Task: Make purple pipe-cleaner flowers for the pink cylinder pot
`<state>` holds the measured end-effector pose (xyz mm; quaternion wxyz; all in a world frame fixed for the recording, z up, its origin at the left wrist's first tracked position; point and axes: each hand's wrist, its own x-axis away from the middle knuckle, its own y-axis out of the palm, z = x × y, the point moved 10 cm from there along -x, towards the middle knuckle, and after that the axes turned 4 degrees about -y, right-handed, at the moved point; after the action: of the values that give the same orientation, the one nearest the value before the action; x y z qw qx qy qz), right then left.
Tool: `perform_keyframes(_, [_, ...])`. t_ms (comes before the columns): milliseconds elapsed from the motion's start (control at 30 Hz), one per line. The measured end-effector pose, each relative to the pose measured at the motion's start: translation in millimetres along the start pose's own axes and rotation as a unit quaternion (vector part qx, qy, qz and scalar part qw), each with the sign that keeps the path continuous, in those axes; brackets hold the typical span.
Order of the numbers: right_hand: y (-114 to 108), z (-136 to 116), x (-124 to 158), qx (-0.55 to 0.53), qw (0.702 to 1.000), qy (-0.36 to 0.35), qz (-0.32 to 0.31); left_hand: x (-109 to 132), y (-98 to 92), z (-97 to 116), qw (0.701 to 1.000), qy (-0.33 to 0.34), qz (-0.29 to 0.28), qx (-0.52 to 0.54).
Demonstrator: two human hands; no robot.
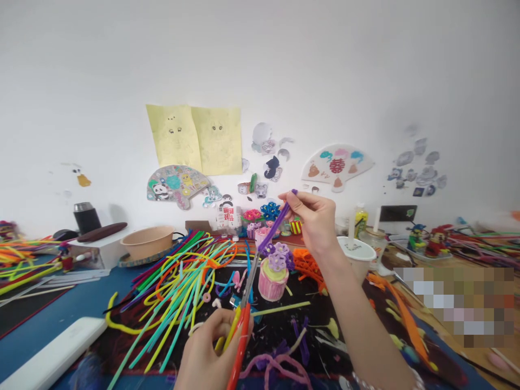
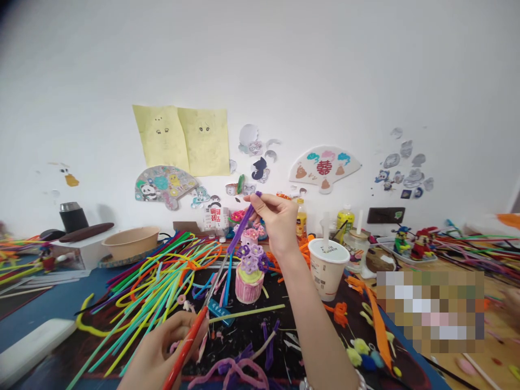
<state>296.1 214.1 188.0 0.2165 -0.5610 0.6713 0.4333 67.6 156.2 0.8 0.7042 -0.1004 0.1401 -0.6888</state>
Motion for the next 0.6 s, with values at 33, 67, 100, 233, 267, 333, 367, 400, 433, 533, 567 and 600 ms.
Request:
perform_keyframes(33, [-1, 1, 0, -0.004, 1.000, 0.001, 0.002, 0, 0.9, 0, 1.000, -0.002, -0.004, 0.000])
perform_keyframes(67, [-1, 1, 0, -0.008, 1.000, 0.004, 0.003, 1, 1.4, 1, 1.000, -0.003, -0.005, -0.001])
perform_keyframes(100, [-1, 2, 0, -0.010, 1.000, 0.007, 0.003, 1, 1.6, 2, 1.000, -0.002, -0.005, -0.001])
perform_keyframes(233, [-2, 6, 0, -0.003, 1.000, 0.019, -0.001, 4, 0.9, 10, 1.000, 0.002, 0.003, 0.000])
perform_keyframes(267, [-2, 7, 0, -0.002, 1.000, 0.021, -0.003, 4, 0.6, 12, 1.000, 0.001, 0.003, 0.002])
perform_keyframes(333, [-1, 7, 0, -0.003, 1.000, 0.023, -0.006, 5, 0.2, 13, 1.000, -0.003, 0.003, 0.007])
perform_keyframes(367, [-1, 7, 0, -0.004, 1.000, 0.023, -0.006, 5, 0.1, 13, 1.000, -0.003, 0.003, 0.010])
perform_keyframes(400, [-1, 7, 0, -0.004, 1.000, 0.023, -0.007, 5, 0.0, 13, 1.000, -0.002, 0.003, 0.012])
perform_keyframes(433, [-1, 8, 0, -0.002, 1.000, 0.023, -0.008, 5, -0.1, 13, 1.000, -0.001, 0.005, 0.013])
perform_keyframes(533, [-1, 8, 0, 0.007, 1.000, 0.023, -0.009, 5, -0.8, 11, 1.000, 0.008, 0.014, 0.011])
perform_keyframes(567, [-1, 8, 0, 0.010, 1.000, 0.023, -0.009, 5, -1.1, 12, 1.000, 0.013, 0.018, 0.011])
perform_keyframes(600, [-1, 8, 0, 0.011, 1.000, 0.023, -0.010, 6, -1.3, 12, 1.000, 0.018, 0.022, 0.011])
